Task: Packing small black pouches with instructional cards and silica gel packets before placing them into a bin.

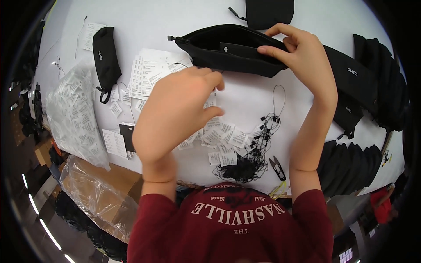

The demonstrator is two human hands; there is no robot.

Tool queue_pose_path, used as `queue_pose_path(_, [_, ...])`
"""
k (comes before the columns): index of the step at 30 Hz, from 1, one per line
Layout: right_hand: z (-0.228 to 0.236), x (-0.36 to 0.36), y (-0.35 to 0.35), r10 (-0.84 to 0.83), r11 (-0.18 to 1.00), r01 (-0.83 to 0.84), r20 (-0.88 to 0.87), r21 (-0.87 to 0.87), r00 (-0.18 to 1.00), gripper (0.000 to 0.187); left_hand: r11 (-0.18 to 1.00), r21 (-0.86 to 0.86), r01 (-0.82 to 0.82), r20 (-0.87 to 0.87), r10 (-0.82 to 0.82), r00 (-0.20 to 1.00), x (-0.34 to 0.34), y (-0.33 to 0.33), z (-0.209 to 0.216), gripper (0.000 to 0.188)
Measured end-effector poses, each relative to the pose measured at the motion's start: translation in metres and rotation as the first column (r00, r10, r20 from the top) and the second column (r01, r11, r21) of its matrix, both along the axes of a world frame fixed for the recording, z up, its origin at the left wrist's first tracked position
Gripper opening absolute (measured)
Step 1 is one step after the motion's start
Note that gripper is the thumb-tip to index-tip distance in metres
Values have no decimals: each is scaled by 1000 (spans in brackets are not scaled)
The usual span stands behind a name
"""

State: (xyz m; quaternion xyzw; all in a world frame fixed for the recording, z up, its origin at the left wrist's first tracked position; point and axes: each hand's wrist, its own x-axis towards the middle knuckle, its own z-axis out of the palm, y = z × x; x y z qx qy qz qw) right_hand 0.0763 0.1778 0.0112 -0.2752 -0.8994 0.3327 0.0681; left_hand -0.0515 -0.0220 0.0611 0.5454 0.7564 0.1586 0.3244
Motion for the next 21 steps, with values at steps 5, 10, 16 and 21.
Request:
queue_pose_path(5, [15, 1, -4, 18, 996, -14, 36, -91, 999, 31, 994, -2, 111, -320, -106, 942, 9, -20, -34, 36])
queue_pose_path(10, [6, 5, -1, 89, 990, -88, 7, -110, 996, 39, 994, 36, 106, -285, -91, 954, 1, -21, -18, 19])
queue_pose_path(16, [9, 10, -1, 81, 991, -80, 4, -108, 997, 36, 780, 610, -140, -155, 291, 944, 6, 26, 3, 13])
queue_pose_path(21, [11, 9, -1, 121, 979, -124, -28, -165, 992, 31, 907, 415, -75, -303, 216, 928, -1, 38, -26, 19])
